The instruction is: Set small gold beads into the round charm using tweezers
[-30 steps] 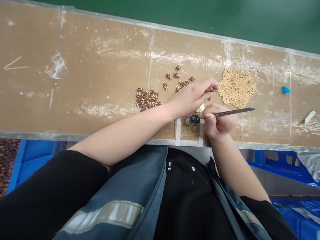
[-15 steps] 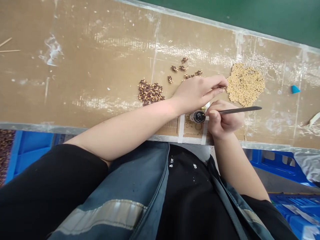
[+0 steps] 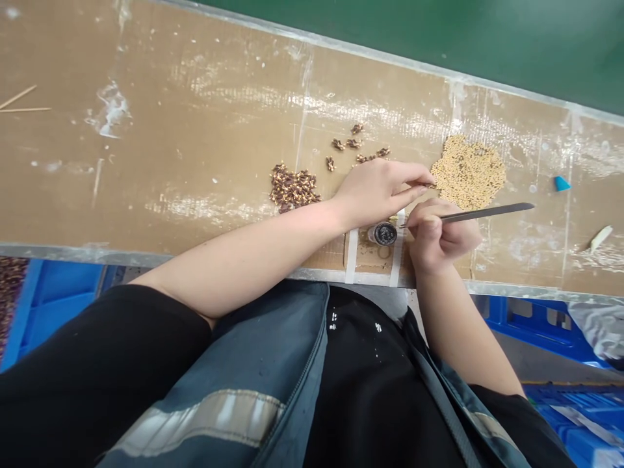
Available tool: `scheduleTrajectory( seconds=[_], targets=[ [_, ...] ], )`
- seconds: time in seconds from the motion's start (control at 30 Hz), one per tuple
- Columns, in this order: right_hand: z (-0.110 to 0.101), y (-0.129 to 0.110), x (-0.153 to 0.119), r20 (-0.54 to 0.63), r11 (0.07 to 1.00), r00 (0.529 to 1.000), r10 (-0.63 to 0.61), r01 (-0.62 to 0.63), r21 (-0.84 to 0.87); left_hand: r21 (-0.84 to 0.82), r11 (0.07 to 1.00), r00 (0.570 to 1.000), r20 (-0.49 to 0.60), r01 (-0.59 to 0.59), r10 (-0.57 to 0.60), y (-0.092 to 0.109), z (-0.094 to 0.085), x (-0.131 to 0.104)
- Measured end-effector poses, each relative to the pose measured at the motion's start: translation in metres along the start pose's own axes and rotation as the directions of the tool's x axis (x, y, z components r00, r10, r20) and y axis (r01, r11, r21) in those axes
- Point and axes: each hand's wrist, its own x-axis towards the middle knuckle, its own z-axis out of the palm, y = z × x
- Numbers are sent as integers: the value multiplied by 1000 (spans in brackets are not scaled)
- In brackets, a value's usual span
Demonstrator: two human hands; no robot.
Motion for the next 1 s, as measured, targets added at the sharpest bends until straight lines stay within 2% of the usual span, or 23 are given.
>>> scheduleTrajectory(
  seconds=[0.1, 0.23, 0.3, 0.37, 0.43, 0.5, 0.63, 0.73, 0.8, 1.0],
  targets=[
    [4, -3, 7, -178, 995, 978, 104, -102, 24, -7, 1000, 1000, 4, 5, -5, 2, -2, 0],
    [3, 9, 17, -409, 968, 879, 245, -196, 158, -64, 998, 1000, 3, 29, -29, 7, -3, -3],
    [-1, 19, 19, -456, 958, 845, 280, -215, 191, -111, 993, 1000, 6, 30, -29, 9, -3, -5],
    [-4, 25, 19, -457, 956, 841, 290, -237, 171, -136, 990, 999, 10, 35, -34, 9, -2, -6],
    [-4, 24, 17, -424, 961, 863, 275, -230, 156, -134, 990, 999, 6, 44, -44, 8, -1, -6],
    [-3, 17, 13, -359, 973, 907, 221, -178, 148, -117, 992, 999, 6, 42, -42, 6, -1, -4],
    [-2, 2, 3, -104, 995, 992, 74, -66, 74, -70, 998, 1000, 15, -4, 5, 2, -1, -1],
    [-4, -1, -2, 69, 998, 998, 6, -10, 66, -38, 999, 1000, 16, -19, 19, -1, 1, 0],
    [-5, -1, -2, 140, 996, 990, -18, 5, 89, -27, 999, 1000, 22, -20, 20, -1, 1, 0],
    [-5, -7, 6, 211, 988, 975, -74, 43, 148, -33, 999, 999, 34, 4, -3, -1, 2, 2]
  ],
)
